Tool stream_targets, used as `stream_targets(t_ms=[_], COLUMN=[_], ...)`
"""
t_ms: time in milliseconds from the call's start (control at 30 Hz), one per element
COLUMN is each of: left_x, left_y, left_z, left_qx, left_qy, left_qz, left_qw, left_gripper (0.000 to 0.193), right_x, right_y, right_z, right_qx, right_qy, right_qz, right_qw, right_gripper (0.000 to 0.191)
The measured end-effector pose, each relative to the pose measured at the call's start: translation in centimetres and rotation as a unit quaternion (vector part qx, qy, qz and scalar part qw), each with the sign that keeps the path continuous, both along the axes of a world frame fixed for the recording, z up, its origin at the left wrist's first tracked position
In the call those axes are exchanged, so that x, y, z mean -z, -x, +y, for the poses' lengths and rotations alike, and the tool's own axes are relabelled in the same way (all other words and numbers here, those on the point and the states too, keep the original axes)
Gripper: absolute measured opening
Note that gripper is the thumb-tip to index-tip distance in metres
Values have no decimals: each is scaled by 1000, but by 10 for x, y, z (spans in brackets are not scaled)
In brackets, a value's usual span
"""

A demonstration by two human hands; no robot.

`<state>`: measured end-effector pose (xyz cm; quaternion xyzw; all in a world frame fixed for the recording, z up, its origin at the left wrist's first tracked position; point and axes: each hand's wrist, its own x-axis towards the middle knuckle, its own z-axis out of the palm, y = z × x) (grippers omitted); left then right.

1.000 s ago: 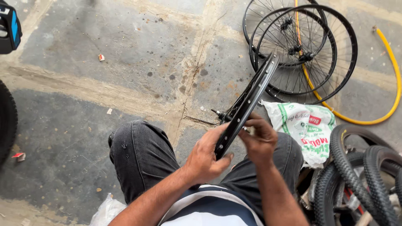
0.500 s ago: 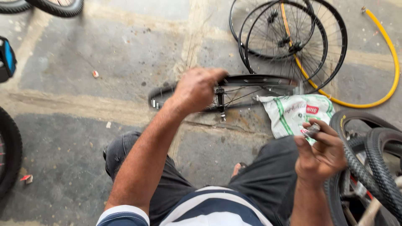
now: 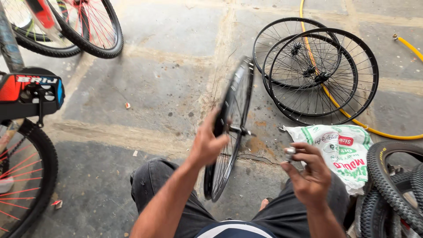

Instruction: The person sits on the floor holding a bicycle wheel rim across their lap and works around the rim with a small spoke wrench, turning spoke nipples and checking the rim by hand. They rotate the wheel and continue working around the spokes, with other bicycle wheels and tires piled nearby.

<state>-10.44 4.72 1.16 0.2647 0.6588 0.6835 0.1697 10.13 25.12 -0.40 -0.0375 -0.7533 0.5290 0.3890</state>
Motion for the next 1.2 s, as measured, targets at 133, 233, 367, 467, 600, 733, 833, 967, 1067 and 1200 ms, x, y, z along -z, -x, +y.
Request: stream_targets(t_ms=[133,233,367,467,600,733,833,967,1067,1200], left_x=[10,13,13,17,26,30,27,15,0,-17], left_y=[-50,-79,-99,-108,-116,-119,-119,-115,-107,-90], left_z=[-22,-41,-53,-58,-63,-65,-65,-65,-58,-34], left_qx=[58,58,72,81,62,58,51,45,24,-25], left_qy=[-35,9,-2,-40,-44,-45,-32,-46,18,130], left_qz=[21,-22,-54,-53,5,-7,12,69,167,222], left_qw=[997,998,996,994,997,997,998,996,986,966], left_gripper=[77,77,77,76,78,80,81,80,83,96], right_x=[7,15,34,49,58,48,31,17,21,29], right_y=[26,47,72,80,93,107,107,102,107,112], right_z=[-11,-18,-27,-29,-25,-21,-20,-26,-47,-67], right_qx=[-22,-20,-54,-175,-311,-418,-444,-360,-304,50], right_qy=[2,15,3,155,315,353,303,269,256,-107], right_qz=[-28,-64,-66,-33,-49,-70,-72,-140,-4,13], right_qw=[999,998,996,972,895,834,840,882,917,993], right_gripper=[29,26,27,23,25,38,46,54,25,37])
